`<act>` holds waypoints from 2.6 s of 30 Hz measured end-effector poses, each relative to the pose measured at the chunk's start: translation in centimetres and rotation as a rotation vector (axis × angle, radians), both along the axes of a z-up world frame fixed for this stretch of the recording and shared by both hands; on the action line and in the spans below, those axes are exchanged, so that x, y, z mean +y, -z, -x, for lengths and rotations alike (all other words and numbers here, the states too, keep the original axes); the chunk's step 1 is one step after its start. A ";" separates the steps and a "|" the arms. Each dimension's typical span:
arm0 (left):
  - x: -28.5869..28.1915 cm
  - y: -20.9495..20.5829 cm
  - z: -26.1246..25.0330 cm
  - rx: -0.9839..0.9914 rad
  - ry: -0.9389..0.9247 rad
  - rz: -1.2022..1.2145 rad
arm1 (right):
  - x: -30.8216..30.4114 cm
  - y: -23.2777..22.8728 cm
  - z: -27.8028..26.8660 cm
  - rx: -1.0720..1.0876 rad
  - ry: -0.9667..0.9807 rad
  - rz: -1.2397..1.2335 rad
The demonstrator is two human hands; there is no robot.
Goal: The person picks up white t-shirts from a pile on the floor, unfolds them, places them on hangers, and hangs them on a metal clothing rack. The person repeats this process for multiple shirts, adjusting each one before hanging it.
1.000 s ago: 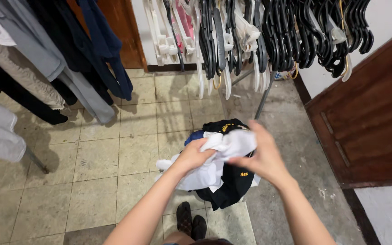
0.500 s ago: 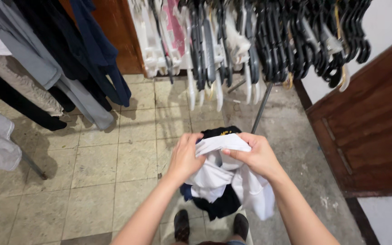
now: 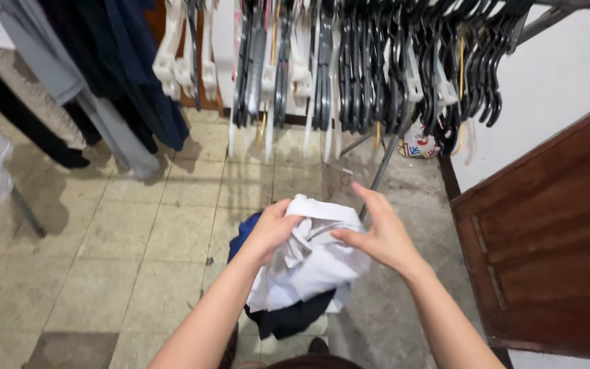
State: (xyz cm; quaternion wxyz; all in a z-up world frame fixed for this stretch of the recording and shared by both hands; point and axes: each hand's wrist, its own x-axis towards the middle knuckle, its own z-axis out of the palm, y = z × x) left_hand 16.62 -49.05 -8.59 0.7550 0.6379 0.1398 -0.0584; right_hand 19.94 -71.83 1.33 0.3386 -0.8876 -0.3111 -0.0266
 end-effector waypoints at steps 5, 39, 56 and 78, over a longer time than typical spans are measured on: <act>-5.2 -2.9 0.6 -0.148 0.005 -0.153 | -1.1 3.0 0.5 0.133 -0.191 -0.064; -6.0 -8.5 3.9 -0.274 -0.350 -0.683 | -2.9 -1.2 2.5 0.372 -0.311 -0.238; 13.9 -9.3 10.2 -0.356 0.341 -0.801 | 13.3 -2.4 4.2 1.106 -0.342 -0.544; 30.6 -10.4 12.4 -0.353 0.078 -0.680 | 33.2 2.4 3.3 0.962 -0.272 -0.493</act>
